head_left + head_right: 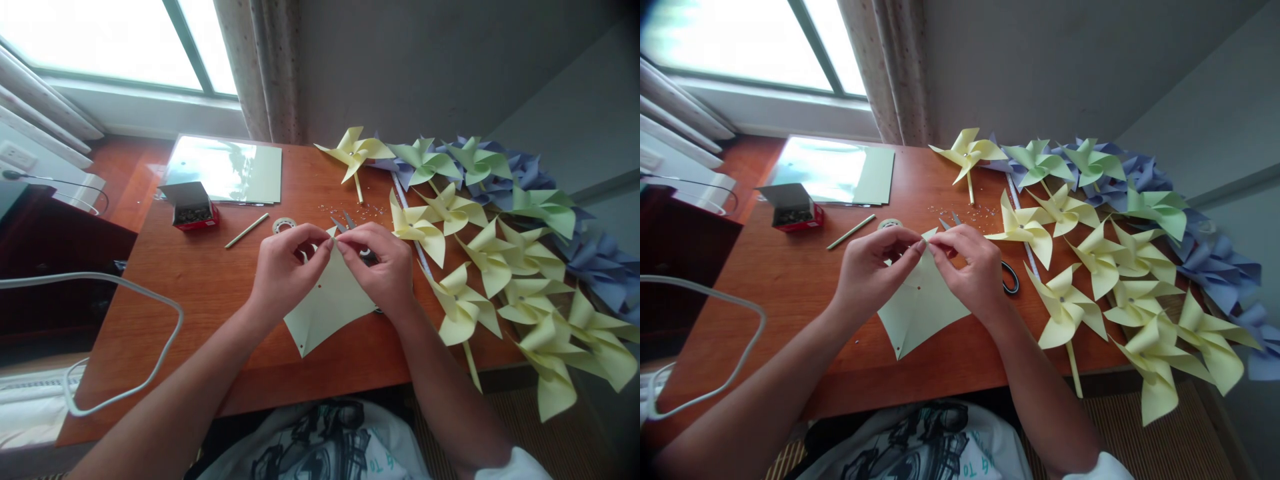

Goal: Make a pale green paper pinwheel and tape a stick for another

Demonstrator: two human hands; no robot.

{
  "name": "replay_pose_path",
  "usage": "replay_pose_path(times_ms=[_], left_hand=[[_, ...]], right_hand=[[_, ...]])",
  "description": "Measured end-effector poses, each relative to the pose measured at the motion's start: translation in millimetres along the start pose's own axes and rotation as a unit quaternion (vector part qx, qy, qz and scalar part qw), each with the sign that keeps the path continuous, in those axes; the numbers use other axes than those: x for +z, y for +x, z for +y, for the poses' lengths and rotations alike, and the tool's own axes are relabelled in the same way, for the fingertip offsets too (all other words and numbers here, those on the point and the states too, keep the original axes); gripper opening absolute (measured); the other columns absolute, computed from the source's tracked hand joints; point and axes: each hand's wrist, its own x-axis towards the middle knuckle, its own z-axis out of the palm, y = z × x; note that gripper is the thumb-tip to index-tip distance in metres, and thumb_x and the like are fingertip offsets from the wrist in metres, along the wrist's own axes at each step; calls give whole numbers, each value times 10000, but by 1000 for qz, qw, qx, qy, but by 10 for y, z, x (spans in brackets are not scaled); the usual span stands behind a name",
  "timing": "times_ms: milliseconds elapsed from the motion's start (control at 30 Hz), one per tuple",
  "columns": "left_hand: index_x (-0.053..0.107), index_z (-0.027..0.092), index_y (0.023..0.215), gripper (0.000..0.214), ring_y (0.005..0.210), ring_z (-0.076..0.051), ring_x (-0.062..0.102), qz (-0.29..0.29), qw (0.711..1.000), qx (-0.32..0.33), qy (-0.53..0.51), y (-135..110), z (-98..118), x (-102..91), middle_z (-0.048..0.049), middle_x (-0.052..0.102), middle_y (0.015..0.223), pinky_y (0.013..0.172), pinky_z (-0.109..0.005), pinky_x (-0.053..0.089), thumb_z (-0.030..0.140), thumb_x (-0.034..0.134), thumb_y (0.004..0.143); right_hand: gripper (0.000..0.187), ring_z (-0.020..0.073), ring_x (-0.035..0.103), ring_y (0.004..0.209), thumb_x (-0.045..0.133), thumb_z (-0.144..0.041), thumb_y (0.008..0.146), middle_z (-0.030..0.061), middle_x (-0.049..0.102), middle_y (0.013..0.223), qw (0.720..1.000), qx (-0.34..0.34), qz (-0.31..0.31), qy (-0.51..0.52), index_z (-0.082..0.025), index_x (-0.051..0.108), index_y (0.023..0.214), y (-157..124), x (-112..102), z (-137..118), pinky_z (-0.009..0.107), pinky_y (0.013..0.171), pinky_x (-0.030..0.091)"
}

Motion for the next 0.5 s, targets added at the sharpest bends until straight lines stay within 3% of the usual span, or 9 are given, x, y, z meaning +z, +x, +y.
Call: replay_pose_path(times_ms=[300, 500], left_hand=[[699, 180, 789, 66, 544, -98, 531, 2, 1000, 19, 24, -1, 2, 3, 31, 608, 616, 525, -238, 408, 189, 677, 851], [685, 180, 789, 68, 579, -101, 563, 23, 991, 79, 101, -20, 31, 6, 26, 628, 654, 562, -235, 426, 157, 661, 849]], right_hand=[[85, 153, 658, 752, 662, -162, 920, 14, 716, 853, 1000, 16, -6, -1, -226, 715, 906, -8, 6, 16, 296, 686, 549], [98, 150, 640, 723, 647, -153, 923, 14, 705, 832, 1000, -2, 1, -19, -228, 706, 902, -12, 13, 0, 296, 682, 548]])
